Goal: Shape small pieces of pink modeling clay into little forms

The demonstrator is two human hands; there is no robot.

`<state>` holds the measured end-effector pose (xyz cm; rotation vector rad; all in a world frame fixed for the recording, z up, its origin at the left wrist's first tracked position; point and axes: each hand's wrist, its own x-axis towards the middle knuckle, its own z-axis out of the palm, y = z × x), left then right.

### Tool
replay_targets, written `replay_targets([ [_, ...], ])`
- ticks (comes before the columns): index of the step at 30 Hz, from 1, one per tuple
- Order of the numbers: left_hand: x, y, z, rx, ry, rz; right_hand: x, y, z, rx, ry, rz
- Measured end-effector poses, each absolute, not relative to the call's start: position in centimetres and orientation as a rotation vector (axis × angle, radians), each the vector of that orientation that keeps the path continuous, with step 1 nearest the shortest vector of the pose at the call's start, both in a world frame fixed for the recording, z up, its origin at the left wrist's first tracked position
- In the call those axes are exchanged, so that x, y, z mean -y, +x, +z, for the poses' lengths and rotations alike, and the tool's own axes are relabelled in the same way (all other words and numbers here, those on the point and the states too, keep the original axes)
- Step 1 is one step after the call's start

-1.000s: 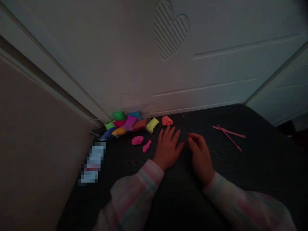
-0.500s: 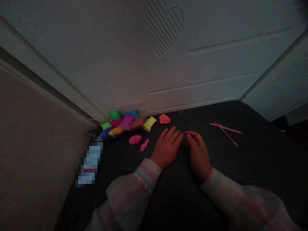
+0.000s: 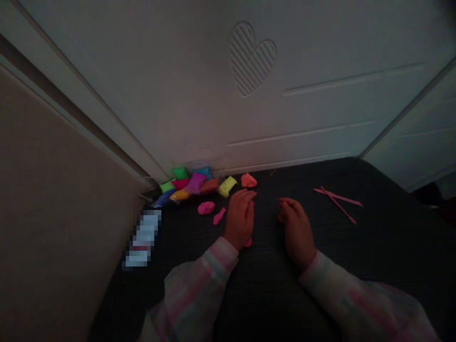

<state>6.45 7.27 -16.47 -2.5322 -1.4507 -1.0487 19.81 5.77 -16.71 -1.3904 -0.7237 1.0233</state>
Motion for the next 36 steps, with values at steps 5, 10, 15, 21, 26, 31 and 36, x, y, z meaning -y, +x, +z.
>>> replay_targets([
  [5, -6.2, 7.7, -16.5, 1.214, -2.784, -0.86, -5.8, 19.8, -16.6, 0.698, -1.338, 1.044],
  [10, -6.2, 8.8, -16.6, 1.274, -2.908, -0.712, -5.9, 19.8, -16.9, 0.669, -1.318, 1.062],
  [15, -6.1, 9.1, -16.7, 1.3, -2.941, -0.723, -6.0, 20.0, -17.0, 0.665, -1.341, 1.048],
  [21, -6.9, 7.4, -15.7, 1.599, -2.695, -1.107, -5.9, 20.5, -16.0, 0.708, -1.4, 0.986],
  [26, -7.9, 6.7, -14.7, 1.698, -2.531, -1.213, -6.1, 20.4, -15.8, 0.706, -1.416, 0.961],
  [31, -7.2, 8.5, -16.2, 1.435, -2.753, -0.94, -6.3, 20.4, -16.0, 0.718, -1.419, 0.957],
  [36, -6.7, 9.5, -17.0, 1.373, -2.813, -0.789, -6.2, 20.5, -15.9, 0.749, -1.424, 0.963],
])
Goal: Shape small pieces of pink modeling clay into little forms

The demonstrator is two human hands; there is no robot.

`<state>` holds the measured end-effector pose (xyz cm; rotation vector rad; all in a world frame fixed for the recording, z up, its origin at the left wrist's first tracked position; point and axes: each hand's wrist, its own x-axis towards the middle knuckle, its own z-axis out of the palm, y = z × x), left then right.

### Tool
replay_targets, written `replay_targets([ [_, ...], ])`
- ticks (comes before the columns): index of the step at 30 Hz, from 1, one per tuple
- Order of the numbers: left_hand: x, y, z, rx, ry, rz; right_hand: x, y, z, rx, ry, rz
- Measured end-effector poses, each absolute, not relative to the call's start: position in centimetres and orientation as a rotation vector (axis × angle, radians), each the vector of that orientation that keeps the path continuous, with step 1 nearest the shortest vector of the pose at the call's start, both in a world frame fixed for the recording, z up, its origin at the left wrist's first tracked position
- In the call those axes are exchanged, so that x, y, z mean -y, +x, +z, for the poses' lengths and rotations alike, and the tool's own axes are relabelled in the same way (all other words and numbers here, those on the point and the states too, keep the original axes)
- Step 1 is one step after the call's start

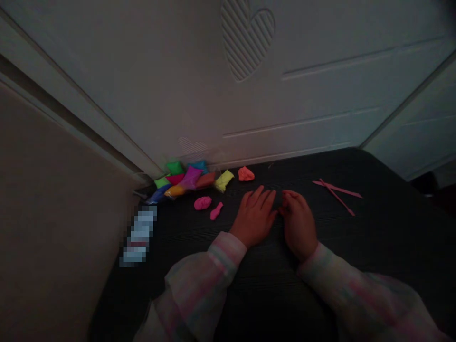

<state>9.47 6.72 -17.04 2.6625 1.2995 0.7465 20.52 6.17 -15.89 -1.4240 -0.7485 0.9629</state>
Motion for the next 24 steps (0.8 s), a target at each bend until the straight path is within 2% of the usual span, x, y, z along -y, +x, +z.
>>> replay_targets([
  [4, -6.8, 9.0, -16.6, -1.342, 2.657, 0.826, -6.0, 20.3, -15.7, 0.748, -1.401, 0.957],
  [11, -7.7, 6.8, -15.9, -1.673, 2.419, 1.209, -5.9, 20.2, -16.3, 0.697, -1.381, 0.976],
  [18, -7.6, 7.9, -16.8, -1.323, 2.782, 0.988, -6.1, 20.2, -16.3, 0.68, -1.379, 0.988],
  [24, -7.7, 8.3, -17.6, -1.309, 2.829, 0.952, -6.1, 20.1, -16.0, 0.668, -1.388, 1.008],
])
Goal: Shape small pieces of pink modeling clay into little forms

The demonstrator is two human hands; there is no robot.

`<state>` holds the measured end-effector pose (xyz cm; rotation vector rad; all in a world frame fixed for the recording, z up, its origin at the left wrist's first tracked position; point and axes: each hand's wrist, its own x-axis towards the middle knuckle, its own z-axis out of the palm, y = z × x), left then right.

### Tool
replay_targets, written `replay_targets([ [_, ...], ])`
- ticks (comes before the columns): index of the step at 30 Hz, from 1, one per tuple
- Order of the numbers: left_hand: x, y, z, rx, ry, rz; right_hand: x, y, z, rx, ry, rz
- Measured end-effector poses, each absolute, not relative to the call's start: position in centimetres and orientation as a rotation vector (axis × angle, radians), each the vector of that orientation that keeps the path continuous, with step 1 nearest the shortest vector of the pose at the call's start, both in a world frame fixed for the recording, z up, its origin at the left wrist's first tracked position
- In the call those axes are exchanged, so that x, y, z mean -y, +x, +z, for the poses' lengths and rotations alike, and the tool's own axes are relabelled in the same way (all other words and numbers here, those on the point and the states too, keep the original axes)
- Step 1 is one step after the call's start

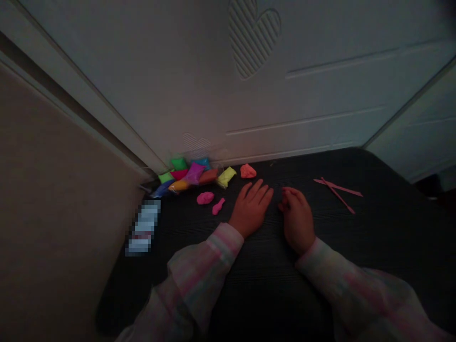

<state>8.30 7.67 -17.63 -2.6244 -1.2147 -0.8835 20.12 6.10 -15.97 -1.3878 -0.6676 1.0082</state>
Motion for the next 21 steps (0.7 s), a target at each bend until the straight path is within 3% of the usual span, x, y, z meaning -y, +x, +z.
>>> replay_targets([
  [9, -8.6, 6.3, -17.5, 1.392, -2.324, -1.177, -6.3, 20.5, -16.0, 0.601, -1.313, 1.048],
  [15, -7.6, 7.5, -17.3, 1.051, -2.616, -0.928, -6.7, 20.7, -16.8, 0.563, -1.295, 1.053],
  [21, -8.0, 7.9, -17.5, 1.115, -2.638, -0.863, -6.8, 20.8, -17.2, 0.597, -1.337, 1.052],
])
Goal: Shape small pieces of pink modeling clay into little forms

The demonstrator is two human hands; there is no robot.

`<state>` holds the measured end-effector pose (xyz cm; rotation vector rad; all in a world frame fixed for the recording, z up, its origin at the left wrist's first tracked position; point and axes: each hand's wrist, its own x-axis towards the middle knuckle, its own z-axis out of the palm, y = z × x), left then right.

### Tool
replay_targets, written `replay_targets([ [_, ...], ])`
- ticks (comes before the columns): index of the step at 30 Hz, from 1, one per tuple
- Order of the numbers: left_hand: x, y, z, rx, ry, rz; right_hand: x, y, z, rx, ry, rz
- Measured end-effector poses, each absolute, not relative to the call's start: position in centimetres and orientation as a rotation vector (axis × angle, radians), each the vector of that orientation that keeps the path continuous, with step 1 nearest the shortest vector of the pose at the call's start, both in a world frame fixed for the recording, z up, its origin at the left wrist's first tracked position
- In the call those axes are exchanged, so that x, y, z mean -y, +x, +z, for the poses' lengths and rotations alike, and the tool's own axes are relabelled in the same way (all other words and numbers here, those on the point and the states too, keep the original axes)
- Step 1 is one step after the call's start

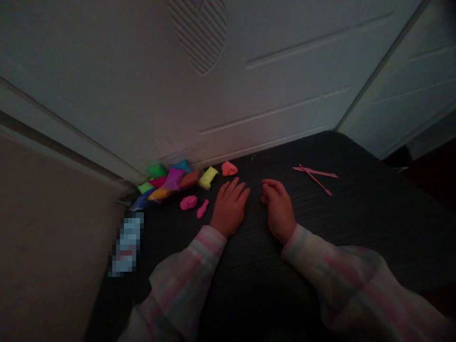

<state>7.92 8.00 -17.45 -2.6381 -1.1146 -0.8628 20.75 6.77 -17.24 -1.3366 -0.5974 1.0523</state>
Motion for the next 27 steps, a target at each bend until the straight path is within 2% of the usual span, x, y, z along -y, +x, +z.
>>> replay_targets([
  [8, -8.4, 6.7, -17.5, 1.315, -2.437, -1.117, -6.7, 20.8, -17.8, 0.786, -1.445, 1.027],
  [13, -7.7, 7.4, -17.3, 1.152, -2.55, -1.011, -7.1, 21.0, -17.8, 1.078, -1.496, 0.937],
  [21, -6.8, 5.7, -17.2, 1.245, -2.37, -1.222, -8.2, 28.6, -15.7, 1.409, -1.831, 0.248],
  [27, -3.2, 2.9, -16.8, 1.259, -2.386, -1.267, -7.2, 33.9, -16.7, 1.572, -2.071, 0.039],
])
